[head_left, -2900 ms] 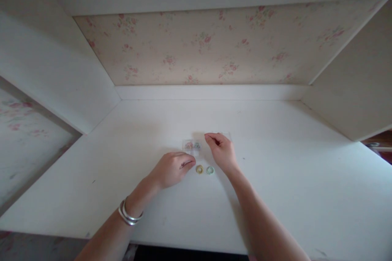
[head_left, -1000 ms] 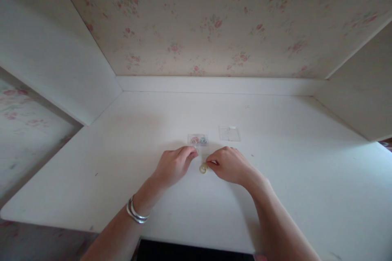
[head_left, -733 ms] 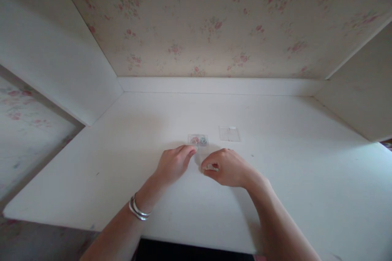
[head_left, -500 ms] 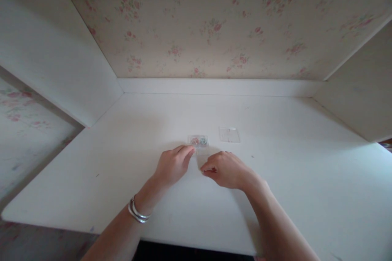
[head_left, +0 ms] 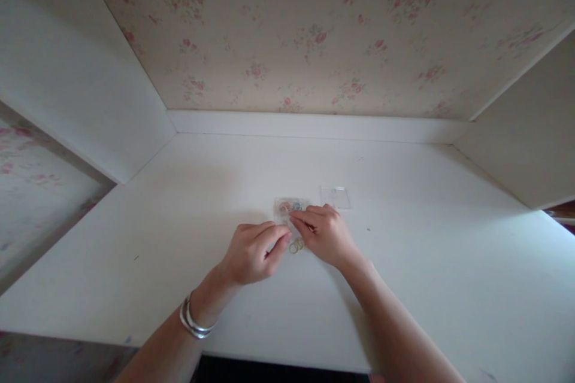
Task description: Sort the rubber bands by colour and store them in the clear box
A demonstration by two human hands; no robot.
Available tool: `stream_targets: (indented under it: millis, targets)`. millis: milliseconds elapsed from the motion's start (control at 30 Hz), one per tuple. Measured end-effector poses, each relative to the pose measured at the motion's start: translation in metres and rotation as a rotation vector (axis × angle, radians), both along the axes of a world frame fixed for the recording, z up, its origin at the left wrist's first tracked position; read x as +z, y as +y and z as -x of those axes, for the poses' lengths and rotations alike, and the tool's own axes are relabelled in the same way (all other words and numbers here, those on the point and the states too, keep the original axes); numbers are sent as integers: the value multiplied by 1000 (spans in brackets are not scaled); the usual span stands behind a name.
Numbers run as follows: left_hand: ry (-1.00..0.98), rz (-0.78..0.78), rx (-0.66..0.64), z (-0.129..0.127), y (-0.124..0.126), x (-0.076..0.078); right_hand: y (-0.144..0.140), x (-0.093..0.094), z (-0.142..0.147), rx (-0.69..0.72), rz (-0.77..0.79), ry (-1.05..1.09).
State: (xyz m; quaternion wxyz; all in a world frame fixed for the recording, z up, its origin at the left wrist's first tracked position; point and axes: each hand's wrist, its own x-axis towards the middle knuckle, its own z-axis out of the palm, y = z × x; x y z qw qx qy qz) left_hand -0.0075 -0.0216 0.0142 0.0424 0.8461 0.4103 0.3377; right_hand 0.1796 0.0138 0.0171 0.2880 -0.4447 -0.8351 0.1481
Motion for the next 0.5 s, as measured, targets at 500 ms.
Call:
stream_targets:
  millis: [500]
  targets:
    - [356,244,-103,-10,-1,-5,3,-8,10,-87,-80,-124]
